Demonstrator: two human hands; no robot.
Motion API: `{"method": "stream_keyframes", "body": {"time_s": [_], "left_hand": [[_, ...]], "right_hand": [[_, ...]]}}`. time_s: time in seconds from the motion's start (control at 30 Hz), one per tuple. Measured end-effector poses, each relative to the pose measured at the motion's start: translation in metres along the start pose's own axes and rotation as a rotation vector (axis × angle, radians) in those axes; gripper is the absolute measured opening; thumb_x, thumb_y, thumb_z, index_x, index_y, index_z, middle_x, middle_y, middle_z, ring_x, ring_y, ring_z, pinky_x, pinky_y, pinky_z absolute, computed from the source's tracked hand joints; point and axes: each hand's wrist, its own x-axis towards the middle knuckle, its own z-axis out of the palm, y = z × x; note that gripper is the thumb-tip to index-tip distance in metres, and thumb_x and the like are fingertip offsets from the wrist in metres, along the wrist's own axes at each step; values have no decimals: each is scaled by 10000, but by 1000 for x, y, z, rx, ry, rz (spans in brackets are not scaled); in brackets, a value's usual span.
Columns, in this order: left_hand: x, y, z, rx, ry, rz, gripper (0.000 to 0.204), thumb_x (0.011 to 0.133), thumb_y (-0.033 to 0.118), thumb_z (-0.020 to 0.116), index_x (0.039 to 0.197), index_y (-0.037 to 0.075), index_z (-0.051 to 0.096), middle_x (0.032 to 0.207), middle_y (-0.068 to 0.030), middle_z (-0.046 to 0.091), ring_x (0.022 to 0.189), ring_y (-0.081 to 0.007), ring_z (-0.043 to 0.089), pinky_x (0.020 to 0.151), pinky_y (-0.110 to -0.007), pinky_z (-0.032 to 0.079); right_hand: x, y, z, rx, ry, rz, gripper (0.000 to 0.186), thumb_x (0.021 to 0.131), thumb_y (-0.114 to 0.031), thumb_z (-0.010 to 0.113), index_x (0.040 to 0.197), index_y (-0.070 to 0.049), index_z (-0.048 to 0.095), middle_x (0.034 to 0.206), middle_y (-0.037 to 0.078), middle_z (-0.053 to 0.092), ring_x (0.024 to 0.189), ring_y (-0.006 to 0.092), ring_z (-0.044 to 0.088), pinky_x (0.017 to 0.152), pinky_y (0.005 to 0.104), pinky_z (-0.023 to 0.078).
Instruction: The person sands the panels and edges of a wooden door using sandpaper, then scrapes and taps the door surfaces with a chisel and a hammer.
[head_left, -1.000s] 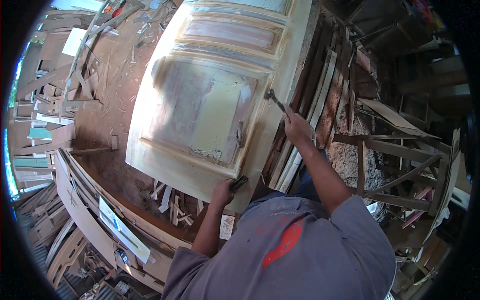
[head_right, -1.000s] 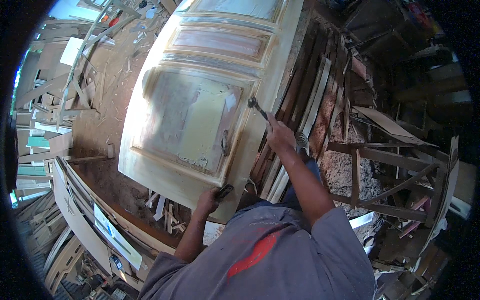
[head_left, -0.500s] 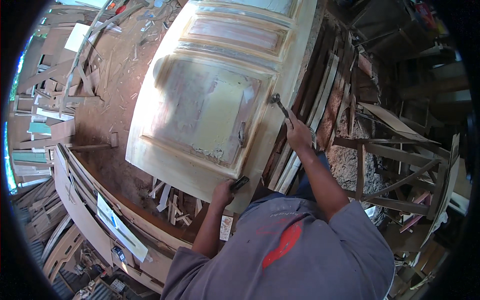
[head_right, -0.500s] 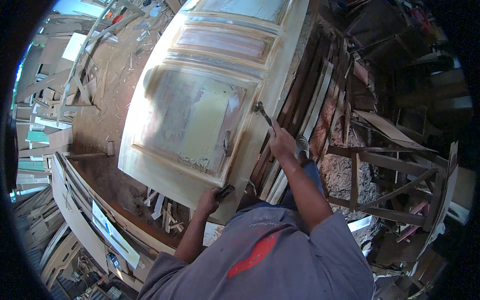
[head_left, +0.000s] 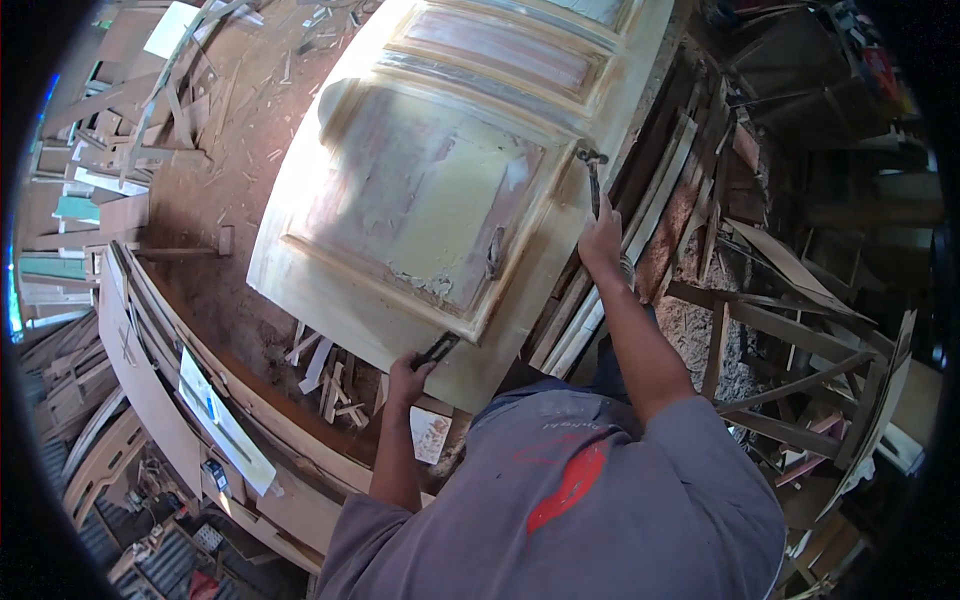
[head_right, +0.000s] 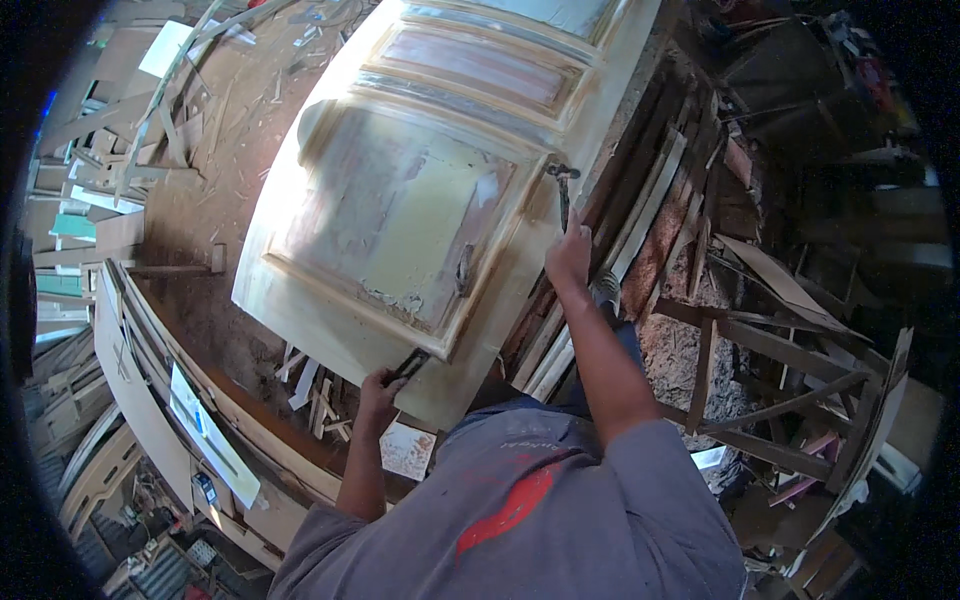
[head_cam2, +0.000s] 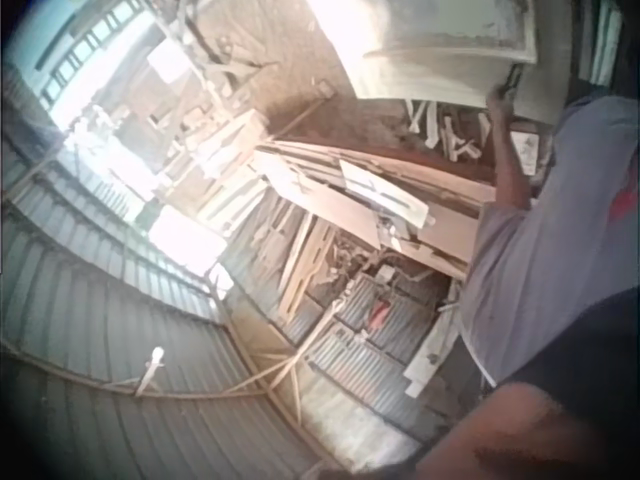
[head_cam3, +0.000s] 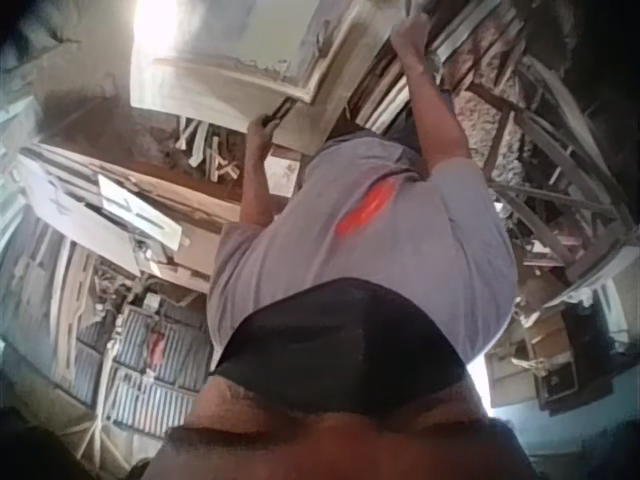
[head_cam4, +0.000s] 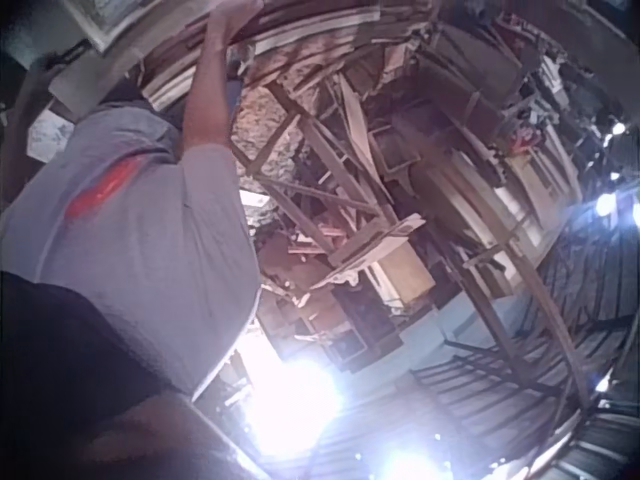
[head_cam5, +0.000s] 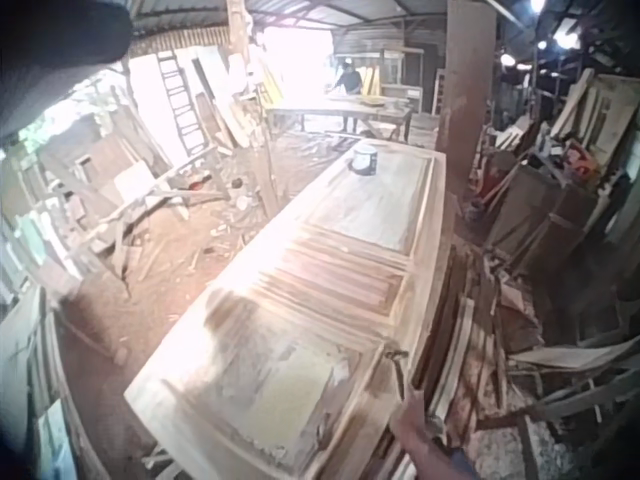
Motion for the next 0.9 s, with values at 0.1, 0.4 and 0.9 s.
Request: {"method": "stream_keyframes", "body": {"time_s": [0.1, 0.4, 0.9], "left_hand": [[0, 17, -7, -100, 115, -26, 276, 922, 137, 862, 1091, -50, 751, 950, -176, 811, 876, -240, 768, 822, -404, 592], [-4, 59, 15, 593, 644, 222, 342, 894, 97, 815, 1218, 7, 750, 1213, -224, 753, 1207, -417, 695, 1077, -516, 526], [3, 116, 100, -975, -214, -38, 472, 1092, 151, 720, 1497, -31, 559, 1321, -129, 741, 1155, -224, 753, 1022, -411, 621]], "right_hand": [[2, 4, 15, -33, 57, -53, 644, 992, -101, 664, 1607, -32, 487, 1293, 277, 637, 1225, 485, 610, 1081, 578, 474], [-103, -97, 93, -328, -141, -499, 449, 896, -380, 835, 1194, -66, 714, 1163, 173, 749, 1199, 400, 669, 1076, 570, 486], [-164, -57, 22, 672, -1088, 94, 285, 980, -146, 846, 1186, 8, 723, 1034, 79, 788, 937, 145, 745, 856, 339, 616]]}}
